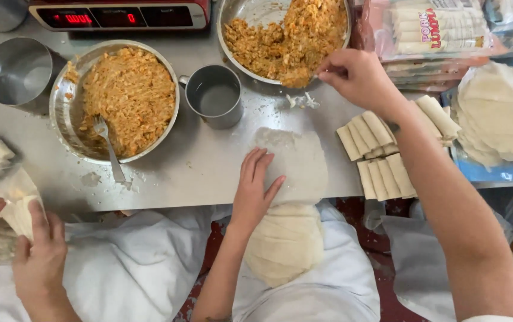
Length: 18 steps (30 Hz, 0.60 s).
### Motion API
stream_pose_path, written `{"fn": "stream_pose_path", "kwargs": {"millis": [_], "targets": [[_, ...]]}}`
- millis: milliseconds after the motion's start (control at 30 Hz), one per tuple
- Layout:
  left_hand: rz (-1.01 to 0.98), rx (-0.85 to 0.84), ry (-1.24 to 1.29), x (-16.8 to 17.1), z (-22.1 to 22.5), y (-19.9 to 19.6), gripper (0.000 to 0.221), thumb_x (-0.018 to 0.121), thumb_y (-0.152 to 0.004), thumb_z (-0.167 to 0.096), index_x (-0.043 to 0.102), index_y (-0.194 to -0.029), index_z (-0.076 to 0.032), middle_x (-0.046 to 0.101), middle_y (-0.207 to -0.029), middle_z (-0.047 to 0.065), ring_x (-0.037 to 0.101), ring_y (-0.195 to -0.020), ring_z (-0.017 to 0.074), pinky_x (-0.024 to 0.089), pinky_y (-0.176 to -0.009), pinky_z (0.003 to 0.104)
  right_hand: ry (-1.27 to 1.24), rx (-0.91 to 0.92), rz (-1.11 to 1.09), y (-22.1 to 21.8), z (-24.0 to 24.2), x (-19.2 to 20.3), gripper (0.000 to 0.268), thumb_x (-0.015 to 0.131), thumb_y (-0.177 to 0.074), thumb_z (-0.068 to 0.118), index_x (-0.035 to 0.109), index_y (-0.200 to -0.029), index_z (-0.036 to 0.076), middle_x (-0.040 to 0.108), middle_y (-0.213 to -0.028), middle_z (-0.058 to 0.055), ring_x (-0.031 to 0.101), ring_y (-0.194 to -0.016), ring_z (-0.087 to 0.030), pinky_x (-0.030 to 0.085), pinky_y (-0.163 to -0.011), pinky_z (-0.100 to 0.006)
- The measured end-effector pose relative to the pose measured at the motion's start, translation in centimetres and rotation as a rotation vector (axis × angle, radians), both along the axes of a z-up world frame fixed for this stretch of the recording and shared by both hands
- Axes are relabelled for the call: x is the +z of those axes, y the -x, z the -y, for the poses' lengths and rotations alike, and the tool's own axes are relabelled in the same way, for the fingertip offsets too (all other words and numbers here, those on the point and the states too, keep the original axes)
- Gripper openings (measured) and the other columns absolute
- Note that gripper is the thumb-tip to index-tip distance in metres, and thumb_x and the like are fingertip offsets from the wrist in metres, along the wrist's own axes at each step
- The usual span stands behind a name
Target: A person is seen manually wrapping lumpia by placing a portion of filling onto a wrapper, folding the sides, and rolling it into a tight cylinder on a metal table.
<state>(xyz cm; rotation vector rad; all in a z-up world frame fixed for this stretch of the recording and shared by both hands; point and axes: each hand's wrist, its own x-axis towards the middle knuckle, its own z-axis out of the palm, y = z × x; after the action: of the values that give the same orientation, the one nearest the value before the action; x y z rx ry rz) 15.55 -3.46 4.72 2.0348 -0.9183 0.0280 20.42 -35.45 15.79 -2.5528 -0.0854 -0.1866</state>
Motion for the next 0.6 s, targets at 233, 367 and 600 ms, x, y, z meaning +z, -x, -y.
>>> {"fn": "stream_pose_path", "kwargs": {"millis": [233,367,600], "targets": [[0.222,0.048,-0.235,-0.1,-4.3,1.3,0.081,0.087,-0.078,-0.038,0.055,-0.147,-0.010,0.051,-0.149,0.017,0.046,-0.146,0.0404,0.033,-0.125,0.059,-0.615,-0.337,0.098,14.6,-9.2,-5.6,0.024,0.075,-0.098,0.001,0.073,-0.122,0.005,0.073,-0.095,-0.007,0.067,-0.081,-0.016,0.057,-0.079,-0.031],[0.350,0.174,-0.350,-0.9,-5.3,1.0,0.094,0.093,-0.074,-0.030,0.050,-0.156,-0.014,0.048,-0.151,0.018,0.046,-0.145,0.0382,0.035,-0.124,0.058,0.202,-0.145,0.290,17.8,-9.0,-10.5,0.019,0.076,-0.094,0.006,0.082,-0.096,0.024,0.077,-0.097,0.008,0.071,-0.087,-0.017,0.051,-0.082,-0.032],[0.285,0.041,-0.122,-2.8,-2.8,1.9,0.066,0.080,-0.093,-0.019,0.055,-0.154,-0.014,0.053,-0.148,0.015,0.054,-0.137,0.0342,0.044,-0.117,0.055,0.057,-0.184,0.099,16.5,-9.5,-6.3,0.009,0.083,-0.088,0.012,0.082,-0.091,0.020,0.072,-0.076,0.004,0.071,-0.070,-0.019,0.054,-0.070,-0.031]]}}
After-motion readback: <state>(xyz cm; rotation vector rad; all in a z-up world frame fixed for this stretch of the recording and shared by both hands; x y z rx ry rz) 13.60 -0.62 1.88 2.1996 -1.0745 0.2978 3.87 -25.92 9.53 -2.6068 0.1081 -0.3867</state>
